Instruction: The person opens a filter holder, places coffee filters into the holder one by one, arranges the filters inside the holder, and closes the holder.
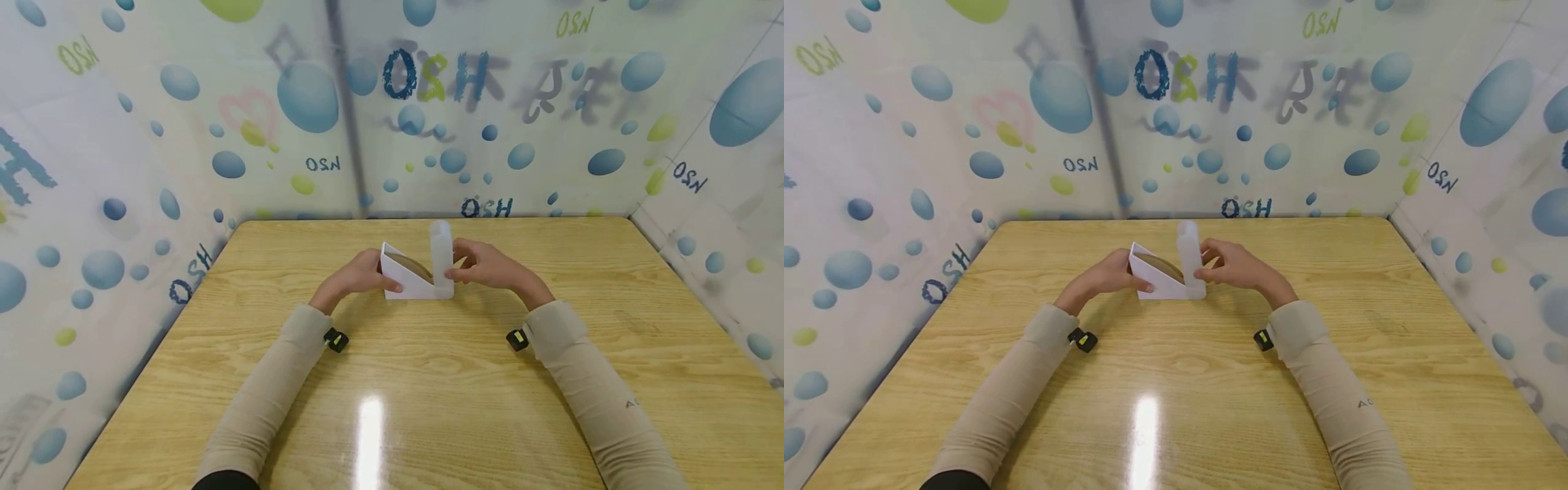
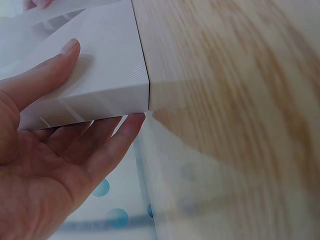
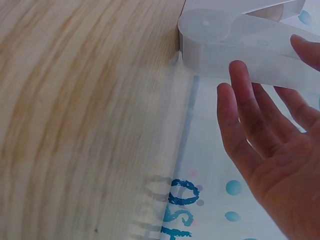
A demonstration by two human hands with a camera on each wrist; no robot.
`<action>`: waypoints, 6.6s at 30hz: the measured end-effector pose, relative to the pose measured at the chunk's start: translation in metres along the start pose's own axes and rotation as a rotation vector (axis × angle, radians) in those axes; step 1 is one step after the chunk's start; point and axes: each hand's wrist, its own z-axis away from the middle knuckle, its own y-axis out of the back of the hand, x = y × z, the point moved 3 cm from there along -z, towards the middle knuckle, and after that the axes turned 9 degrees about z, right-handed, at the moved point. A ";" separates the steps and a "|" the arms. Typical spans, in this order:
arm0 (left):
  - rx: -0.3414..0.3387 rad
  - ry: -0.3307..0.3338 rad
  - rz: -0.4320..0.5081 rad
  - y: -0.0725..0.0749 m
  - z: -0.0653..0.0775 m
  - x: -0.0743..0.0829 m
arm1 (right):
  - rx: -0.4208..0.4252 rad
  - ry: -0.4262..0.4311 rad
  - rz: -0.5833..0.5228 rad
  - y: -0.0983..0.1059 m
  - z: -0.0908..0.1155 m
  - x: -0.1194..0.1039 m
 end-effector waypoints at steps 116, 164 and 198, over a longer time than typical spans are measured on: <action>-0.015 -0.006 0.033 0.001 -0.001 -0.001 | -0.122 -0.010 0.029 -0.017 -0.006 0.001; -0.025 -0.033 0.020 0.000 0.000 0.003 | -0.153 -0.024 0.093 -0.020 -0.006 0.001; -0.022 -0.024 0.019 0.000 -0.001 0.001 | -0.145 -0.001 0.172 -0.020 -0.007 -0.004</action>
